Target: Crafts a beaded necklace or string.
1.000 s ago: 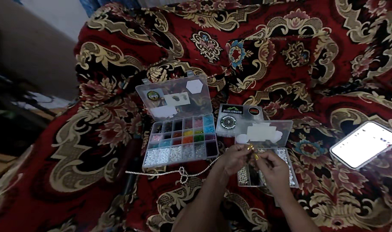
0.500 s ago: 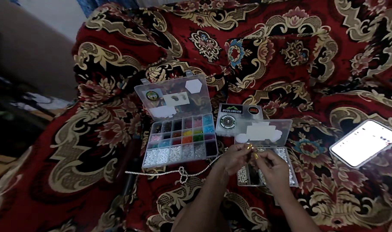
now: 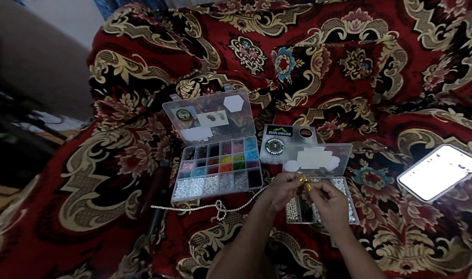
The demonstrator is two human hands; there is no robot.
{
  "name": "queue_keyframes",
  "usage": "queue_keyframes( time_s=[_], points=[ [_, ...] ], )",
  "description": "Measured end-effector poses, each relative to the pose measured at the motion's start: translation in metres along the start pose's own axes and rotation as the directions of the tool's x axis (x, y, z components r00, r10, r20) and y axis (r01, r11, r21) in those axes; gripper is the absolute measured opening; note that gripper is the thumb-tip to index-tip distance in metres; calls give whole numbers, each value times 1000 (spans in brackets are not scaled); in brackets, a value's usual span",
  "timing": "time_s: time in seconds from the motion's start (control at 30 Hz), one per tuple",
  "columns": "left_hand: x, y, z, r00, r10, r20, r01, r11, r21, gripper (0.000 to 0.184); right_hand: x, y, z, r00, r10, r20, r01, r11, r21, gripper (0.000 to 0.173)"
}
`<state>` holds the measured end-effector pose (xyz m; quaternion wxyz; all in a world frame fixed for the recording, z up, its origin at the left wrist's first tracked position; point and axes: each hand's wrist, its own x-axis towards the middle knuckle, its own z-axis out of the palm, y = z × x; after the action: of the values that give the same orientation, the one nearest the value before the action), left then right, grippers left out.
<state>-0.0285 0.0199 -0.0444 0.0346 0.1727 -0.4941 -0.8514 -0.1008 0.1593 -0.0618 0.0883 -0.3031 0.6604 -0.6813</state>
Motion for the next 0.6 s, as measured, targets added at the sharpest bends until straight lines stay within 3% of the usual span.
queue_keyframes(
  time_s=[0.17,0.37,0.6],
  points=[
    [-2,4,0,999,24,-36,-21,996,83,21,0,-2,0,1000,17,7,-17,1000,1,10],
    [-2,4,-2,988,147,-43,-131,959,251,17,1,-6,-2,997,72,6,-72,997,0,12],
    [1,-1,-2,957,287,-38,-267,926,265,13,1,-6,-1,998,64,2,-64,998,6,11]
  ],
)
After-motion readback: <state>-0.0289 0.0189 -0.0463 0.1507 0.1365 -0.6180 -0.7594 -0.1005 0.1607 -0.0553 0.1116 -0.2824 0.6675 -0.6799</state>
